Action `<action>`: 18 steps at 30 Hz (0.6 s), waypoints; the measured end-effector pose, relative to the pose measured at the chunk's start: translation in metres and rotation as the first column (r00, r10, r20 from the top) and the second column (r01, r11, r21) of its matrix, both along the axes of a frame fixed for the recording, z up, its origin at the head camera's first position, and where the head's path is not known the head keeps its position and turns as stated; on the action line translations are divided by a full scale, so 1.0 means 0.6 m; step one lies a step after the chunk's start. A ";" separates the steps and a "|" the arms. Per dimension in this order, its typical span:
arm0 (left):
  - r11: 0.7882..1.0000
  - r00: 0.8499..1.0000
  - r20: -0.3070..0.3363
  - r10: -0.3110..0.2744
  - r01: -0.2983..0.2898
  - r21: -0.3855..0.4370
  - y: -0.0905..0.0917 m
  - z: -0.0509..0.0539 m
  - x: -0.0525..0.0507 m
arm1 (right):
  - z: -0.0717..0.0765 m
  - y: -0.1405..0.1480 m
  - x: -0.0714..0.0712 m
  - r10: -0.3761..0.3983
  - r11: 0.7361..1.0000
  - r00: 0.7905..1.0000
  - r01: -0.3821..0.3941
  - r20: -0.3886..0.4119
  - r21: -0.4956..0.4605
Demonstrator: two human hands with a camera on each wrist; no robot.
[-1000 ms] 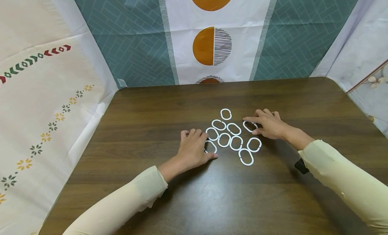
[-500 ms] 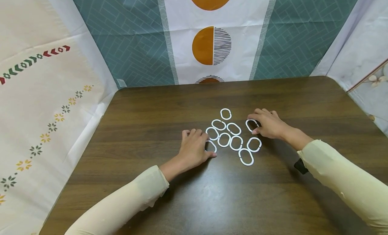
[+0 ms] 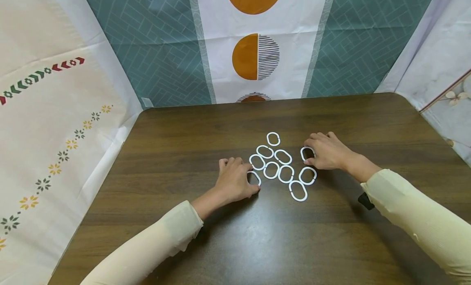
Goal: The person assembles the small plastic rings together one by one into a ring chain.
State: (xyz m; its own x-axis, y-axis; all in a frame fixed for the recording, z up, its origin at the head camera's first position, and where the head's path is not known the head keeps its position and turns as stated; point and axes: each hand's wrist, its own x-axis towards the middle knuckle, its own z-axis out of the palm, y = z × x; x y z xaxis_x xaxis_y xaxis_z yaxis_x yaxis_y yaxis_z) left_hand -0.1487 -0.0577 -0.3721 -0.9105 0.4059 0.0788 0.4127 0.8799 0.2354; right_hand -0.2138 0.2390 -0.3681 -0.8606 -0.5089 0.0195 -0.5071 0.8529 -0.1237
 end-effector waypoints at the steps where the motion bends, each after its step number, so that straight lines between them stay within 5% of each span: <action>1: 1.000 1.000 0.008 0.002 -0.002 0.007 0.000 0.001 0.000 | 0.001 0.000 0.000 0.007 1.000 1.000 -0.007 -0.012 0.010; 7: 0.997 0.998 0.056 0.033 -0.037 0.069 -0.005 0.009 0.000 | 0.001 0.005 -0.001 0.046 0.999 0.996 -0.044 -0.081 0.025; 18: 0.972 0.991 0.115 0.065 -0.090 0.219 -0.022 0.019 -0.004 | 0.022 -0.002 0.006 0.023 0.978 0.996 -0.040 -0.087 -0.207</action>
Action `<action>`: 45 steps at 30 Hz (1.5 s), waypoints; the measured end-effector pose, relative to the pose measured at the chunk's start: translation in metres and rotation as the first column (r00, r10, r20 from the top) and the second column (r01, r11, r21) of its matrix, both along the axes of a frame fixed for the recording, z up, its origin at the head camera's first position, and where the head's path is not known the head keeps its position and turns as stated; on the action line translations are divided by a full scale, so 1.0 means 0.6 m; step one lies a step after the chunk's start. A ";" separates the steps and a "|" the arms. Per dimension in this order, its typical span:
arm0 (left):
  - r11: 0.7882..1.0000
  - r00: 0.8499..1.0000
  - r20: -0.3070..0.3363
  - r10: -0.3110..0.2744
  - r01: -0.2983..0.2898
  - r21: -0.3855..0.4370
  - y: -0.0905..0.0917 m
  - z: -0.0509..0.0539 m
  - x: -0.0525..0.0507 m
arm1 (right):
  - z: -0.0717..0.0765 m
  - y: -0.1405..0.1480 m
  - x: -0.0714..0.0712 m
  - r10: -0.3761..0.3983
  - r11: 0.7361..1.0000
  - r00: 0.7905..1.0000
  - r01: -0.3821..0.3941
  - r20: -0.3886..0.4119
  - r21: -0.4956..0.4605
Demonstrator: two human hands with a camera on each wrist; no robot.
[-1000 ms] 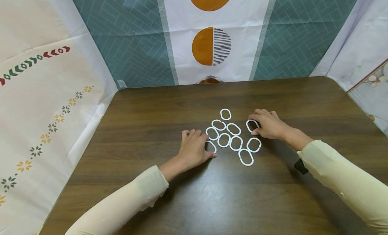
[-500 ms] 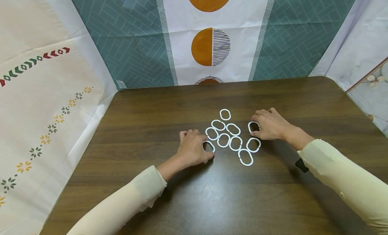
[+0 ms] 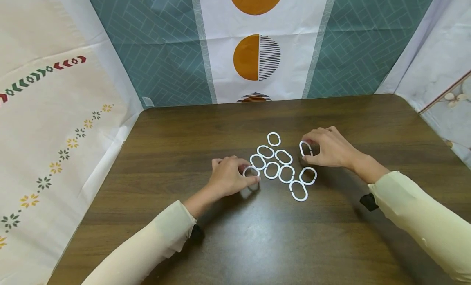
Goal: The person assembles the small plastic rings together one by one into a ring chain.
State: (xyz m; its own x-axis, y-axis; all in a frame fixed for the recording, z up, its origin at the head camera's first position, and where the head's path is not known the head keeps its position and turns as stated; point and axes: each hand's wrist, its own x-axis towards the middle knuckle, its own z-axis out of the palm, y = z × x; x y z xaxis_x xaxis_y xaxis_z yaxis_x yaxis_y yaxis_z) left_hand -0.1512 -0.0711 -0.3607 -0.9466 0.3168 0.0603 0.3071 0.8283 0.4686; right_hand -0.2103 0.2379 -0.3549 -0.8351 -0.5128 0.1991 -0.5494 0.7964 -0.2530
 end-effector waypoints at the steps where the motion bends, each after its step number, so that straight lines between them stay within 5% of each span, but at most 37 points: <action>1: 1.000 1.000 0.007 0.007 -0.007 0.020 -0.001 0.001 -0.001 | 0.002 -0.002 0.001 0.003 1.000 1.000 -0.003 -0.005 -0.024; 10: 0.987 0.996 0.075 0.049 -0.060 0.149 0.004 0.005 -0.004 | 0.013 -0.024 0.018 0.042 0.985 0.999 -0.040 0.010 -0.168; 14: 0.965 0.994 0.088 0.058 -0.079 0.250 0.008 0.004 -0.005 | 0.016 -0.033 0.022 0.063 0.968 0.997 -0.052 0.037 -0.244; 20: 0.859 0.984 0.168 0.051 -0.129 0.495 0.015 0.011 -0.006 | 0.033 -0.044 0.034 0.130 0.908 0.985 -0.072 0.116 -0.412; 27: 0.716 0.947 0.322 0.017 -0.236 0.657 0.020 0.016 -0.009 | 0.051 -0.064 0.046 0.153 0.870 0.963 -0.025 0.221 -0.493; 33: 0.669 0.918 0.397 -0.008 -0.290 0.685 0.020 0.018 -0.010 | 0.048 -0.073 0.048 0.187 0.853 0.944 -0.018 0.272 -0.521; 45: 0.537 0.898 0.419 -0.136 -0.289 0.793 0.027 0.016 -0.010 | 0.048 -0.105 0.064 0.283 0.780 0.906 -0.027 0.314 -0.626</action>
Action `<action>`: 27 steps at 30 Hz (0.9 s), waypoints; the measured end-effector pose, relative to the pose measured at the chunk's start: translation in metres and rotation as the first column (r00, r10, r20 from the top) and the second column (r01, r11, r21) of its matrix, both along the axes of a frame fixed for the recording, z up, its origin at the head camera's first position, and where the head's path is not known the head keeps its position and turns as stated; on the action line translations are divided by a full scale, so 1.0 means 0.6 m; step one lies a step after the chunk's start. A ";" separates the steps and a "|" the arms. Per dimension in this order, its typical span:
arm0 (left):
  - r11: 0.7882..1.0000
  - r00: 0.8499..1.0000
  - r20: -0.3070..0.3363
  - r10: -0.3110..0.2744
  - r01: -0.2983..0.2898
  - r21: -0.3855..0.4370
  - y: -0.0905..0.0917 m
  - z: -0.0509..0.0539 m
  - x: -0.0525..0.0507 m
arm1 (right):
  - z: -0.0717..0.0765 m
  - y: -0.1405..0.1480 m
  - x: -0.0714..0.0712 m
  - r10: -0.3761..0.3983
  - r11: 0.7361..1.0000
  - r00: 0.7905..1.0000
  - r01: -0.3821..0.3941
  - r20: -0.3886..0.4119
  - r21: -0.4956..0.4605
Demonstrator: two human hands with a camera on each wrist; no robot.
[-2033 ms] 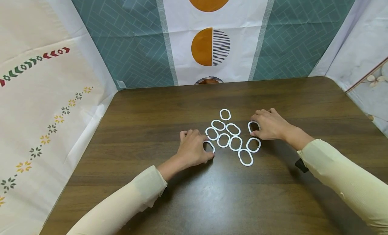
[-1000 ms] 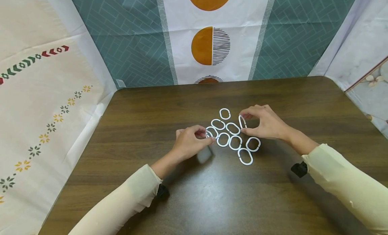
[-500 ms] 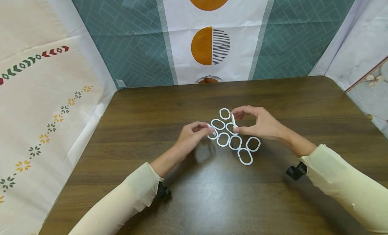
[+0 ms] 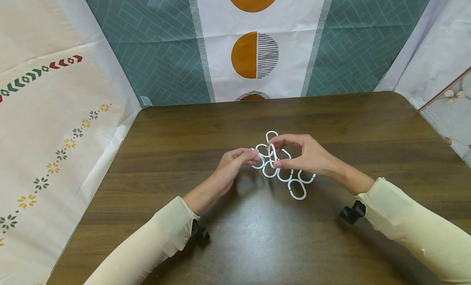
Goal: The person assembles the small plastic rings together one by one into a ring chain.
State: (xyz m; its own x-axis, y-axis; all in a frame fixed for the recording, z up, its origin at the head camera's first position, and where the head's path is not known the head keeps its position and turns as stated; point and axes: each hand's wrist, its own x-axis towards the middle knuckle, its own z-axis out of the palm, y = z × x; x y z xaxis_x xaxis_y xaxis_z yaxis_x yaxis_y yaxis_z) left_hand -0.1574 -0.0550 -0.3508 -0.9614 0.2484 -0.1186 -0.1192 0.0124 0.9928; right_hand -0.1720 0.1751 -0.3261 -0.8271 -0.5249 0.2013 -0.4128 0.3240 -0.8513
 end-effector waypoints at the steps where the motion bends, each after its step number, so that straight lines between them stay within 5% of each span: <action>1: 1.000 1.000 0.002 -0.001 0.001 0.010 0.001 0.001 0.000 | 0.000 -0.002 0.001 0.001 1.000 1.000 -0.001 0.003 -0.011; 27: 0.977 0.998 0.064 -0.022 0.008 0.212 0.021 0.010 0.019 | -0.009 -0.026 0.009 -0.025 0.997 0.998 0.021 -0.058 -0.075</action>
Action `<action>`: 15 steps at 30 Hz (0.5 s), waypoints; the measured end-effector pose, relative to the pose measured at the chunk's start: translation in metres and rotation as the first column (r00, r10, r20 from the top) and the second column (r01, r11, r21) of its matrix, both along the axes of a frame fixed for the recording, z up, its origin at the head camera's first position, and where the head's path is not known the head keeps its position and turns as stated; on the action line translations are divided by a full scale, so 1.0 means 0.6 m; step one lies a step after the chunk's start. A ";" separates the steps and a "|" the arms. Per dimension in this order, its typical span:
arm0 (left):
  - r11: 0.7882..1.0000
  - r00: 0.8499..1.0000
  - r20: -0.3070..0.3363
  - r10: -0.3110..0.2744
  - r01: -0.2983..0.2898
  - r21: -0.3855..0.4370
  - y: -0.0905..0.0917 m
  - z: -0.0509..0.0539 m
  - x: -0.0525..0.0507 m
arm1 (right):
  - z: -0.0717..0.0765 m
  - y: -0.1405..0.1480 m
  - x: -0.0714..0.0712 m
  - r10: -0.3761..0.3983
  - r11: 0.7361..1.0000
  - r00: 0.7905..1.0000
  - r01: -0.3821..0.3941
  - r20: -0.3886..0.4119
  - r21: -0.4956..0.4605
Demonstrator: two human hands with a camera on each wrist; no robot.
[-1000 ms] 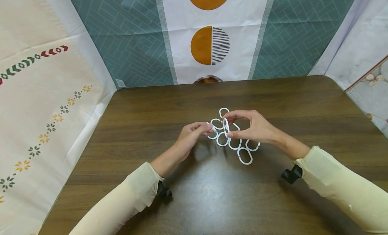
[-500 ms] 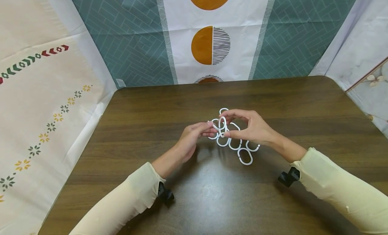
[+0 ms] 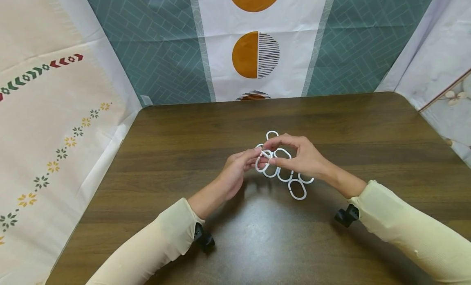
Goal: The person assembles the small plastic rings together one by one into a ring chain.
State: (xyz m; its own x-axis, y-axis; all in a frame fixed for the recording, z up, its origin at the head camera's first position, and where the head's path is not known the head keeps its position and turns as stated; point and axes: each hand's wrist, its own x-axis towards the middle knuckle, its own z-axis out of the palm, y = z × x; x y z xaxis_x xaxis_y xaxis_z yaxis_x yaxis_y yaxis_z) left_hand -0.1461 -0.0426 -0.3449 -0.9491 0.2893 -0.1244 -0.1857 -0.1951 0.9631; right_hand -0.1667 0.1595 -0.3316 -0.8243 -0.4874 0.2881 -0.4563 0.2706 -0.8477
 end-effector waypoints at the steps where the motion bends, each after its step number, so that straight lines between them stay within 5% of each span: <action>1: 1.000 1.000 -0.005 0.005 -0.005 0.000 -0.001 0.000 0.000 | -0.002 -0.001 -0.001 0.000 1.000 1.000 0.000 -0.008 0.007; 9: 1.000 0.999 -0.043 0.031 -0.031 -0.004 -0.003 -0.001 -0.001 | -0.015 -0.008 -0.005 -0.019 0.999 1.000 0.019 -0.003 0.026; 15: 0.999 0.997 -0.060 0.048 -0.049 -0.022 -0.003 -0.004 -0.002 | -0.015 -0.008 -0.006 -0.154 0.985 0.987 0.156 -0.037 0.078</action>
State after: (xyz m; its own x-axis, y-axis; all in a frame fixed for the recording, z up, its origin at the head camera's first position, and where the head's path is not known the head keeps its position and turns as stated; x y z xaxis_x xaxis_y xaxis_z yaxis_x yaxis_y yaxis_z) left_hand -0.1471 -0.0442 -0.3476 -0.9679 0.2403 -0.0738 -0.1190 -0.1795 0.9765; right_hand -0.1706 0.1546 -0.3405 -0.8832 -0.3767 0.2794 -0.4287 0.4066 -0.8068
